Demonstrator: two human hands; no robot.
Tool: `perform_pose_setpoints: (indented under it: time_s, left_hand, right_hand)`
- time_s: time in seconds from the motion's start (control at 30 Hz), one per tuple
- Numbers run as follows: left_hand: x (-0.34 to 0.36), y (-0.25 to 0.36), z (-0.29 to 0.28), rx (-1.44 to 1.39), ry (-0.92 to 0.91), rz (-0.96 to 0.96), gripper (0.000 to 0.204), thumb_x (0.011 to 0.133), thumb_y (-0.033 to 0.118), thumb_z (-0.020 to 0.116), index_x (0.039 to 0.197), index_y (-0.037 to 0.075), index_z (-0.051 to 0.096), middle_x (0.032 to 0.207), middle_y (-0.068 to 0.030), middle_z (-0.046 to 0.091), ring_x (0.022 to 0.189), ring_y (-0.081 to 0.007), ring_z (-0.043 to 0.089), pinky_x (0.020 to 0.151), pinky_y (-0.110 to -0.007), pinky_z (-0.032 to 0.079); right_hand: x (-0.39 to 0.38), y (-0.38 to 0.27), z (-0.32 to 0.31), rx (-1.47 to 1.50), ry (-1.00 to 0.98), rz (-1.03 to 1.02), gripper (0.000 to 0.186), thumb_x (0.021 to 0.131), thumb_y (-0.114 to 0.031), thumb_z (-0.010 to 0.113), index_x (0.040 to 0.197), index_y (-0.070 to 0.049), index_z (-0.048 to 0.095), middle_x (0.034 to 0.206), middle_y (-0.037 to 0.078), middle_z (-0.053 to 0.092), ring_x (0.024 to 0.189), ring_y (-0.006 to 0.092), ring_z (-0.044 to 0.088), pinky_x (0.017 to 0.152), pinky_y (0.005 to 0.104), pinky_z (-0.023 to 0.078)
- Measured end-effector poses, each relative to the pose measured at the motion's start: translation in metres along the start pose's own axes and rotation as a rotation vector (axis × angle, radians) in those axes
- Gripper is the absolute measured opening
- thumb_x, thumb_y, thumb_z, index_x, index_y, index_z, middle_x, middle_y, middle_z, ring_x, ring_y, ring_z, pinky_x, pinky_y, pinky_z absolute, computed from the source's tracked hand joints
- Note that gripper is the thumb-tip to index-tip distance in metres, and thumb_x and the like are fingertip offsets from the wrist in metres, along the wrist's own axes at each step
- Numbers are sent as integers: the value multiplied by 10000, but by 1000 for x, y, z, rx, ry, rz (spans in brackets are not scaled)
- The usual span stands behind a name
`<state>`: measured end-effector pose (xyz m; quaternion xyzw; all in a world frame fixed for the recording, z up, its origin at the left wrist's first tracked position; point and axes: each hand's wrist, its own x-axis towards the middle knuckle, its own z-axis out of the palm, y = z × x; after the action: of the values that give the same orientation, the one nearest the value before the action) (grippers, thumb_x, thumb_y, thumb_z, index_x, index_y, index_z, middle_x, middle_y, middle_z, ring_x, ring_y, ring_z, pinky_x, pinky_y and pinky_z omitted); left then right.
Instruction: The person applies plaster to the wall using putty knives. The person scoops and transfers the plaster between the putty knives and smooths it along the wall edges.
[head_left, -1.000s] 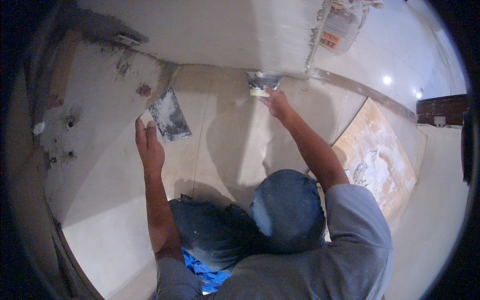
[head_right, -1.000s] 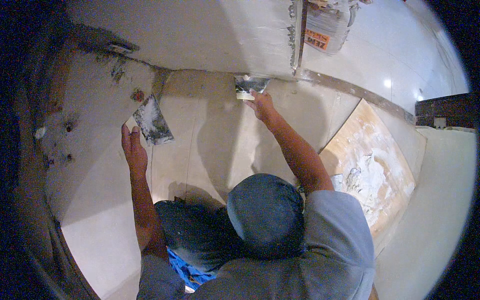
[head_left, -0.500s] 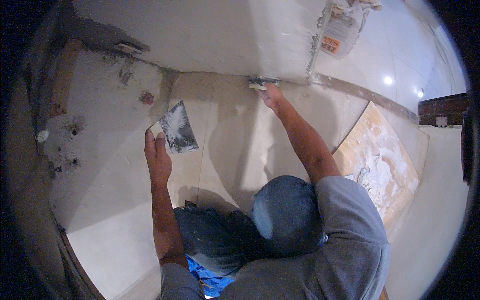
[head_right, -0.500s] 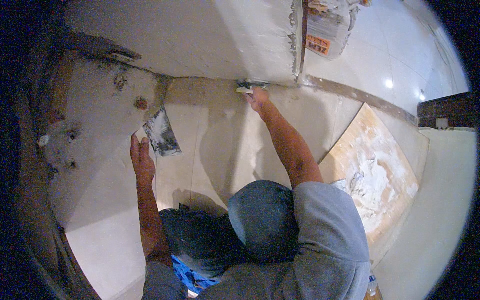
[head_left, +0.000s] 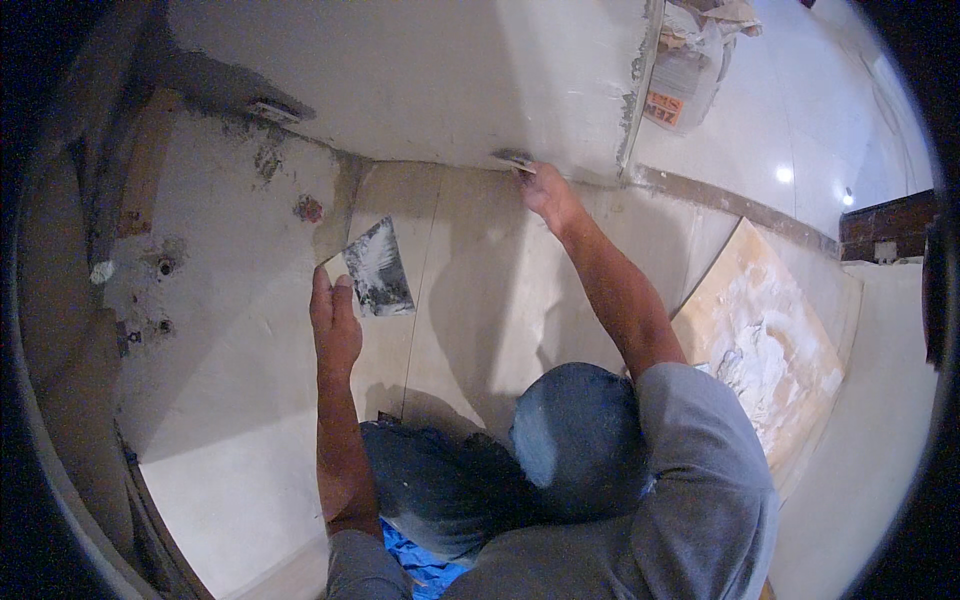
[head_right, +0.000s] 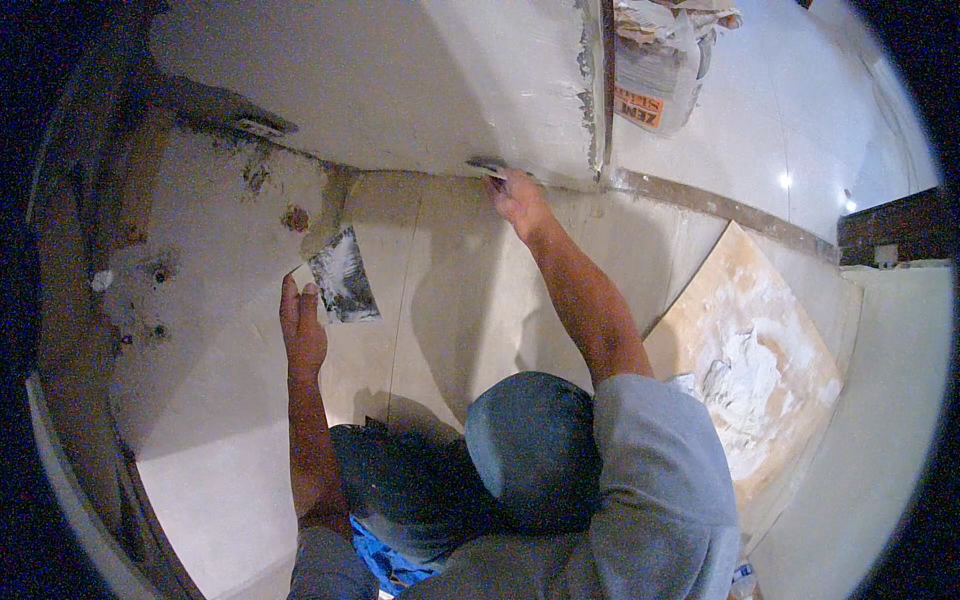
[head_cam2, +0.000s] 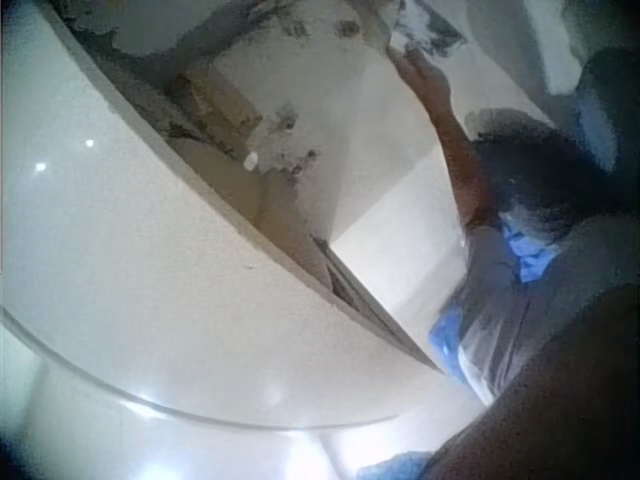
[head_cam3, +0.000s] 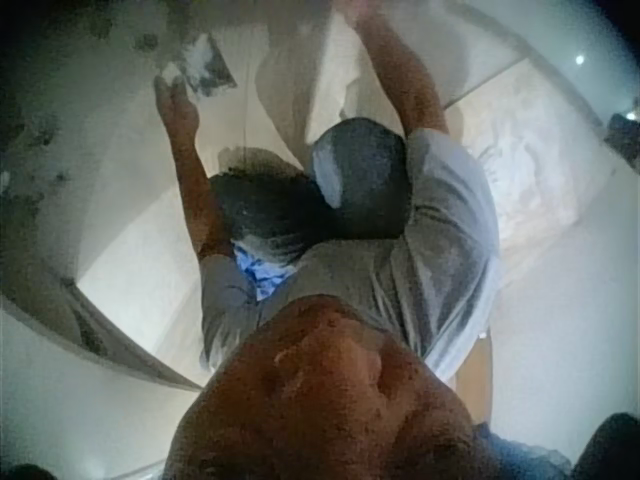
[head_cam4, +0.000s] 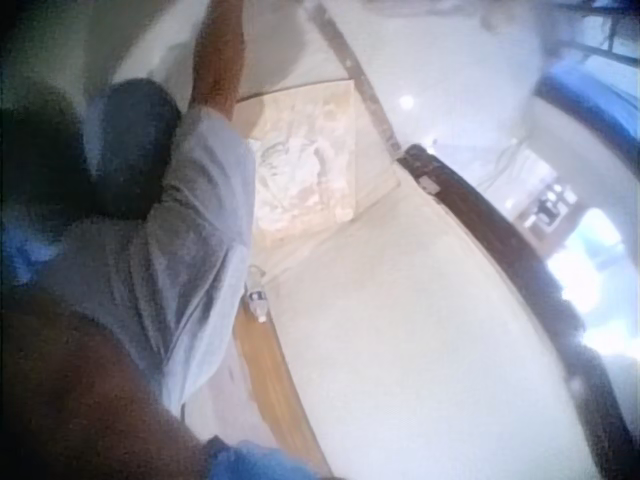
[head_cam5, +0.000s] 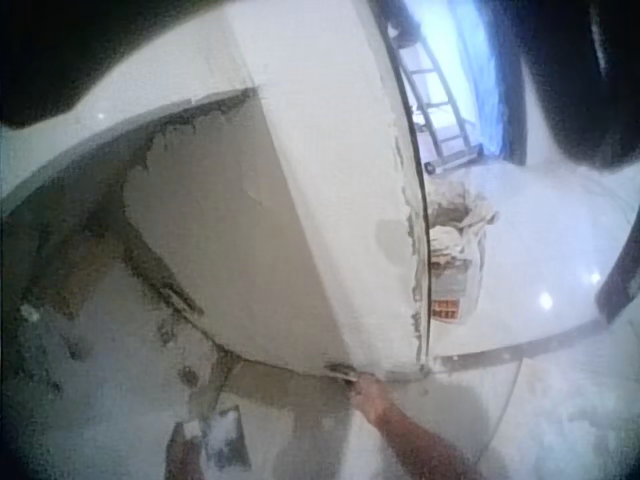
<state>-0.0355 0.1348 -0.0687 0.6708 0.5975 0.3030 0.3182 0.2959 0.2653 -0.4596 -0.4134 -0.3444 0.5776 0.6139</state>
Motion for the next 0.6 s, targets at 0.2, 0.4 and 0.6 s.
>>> perform_pose_setpoints:
  time_s: [0.2,0.4,0.6]
  left_hand:
    - [-24,5,-37,165,131,-21,418,971,194,432,1300,-61,399,1217,-185,542,1088,-238,524,952,-319,384]
    - [-16,-6,-31,171,91,-16,445,976,205,428,1333,-55,375,1234,-186,537,1095,-240,521,954,-314,379]
    - [-18,11,-28,194,39,-128,460,978,208,424,1353,-50,360,1284,-195,504,1148,-248,489,984,-307,346]
  right_hand:
    - [-25,-174,164,1184,149,324,203,924,-17,420,1102,69,465,1038,163,562,955,285,587,867,346,547]
    - [-88,-252,149,30,-54,-224,209,939,-4,391,1120,72,464,1099,163,546,1014,257,563,889,332,525]
    - [-112,-157,137,661,249,326,231,932,-24,418,1155,-15,479,1117,117,555,1036,212,559,918,340,482]
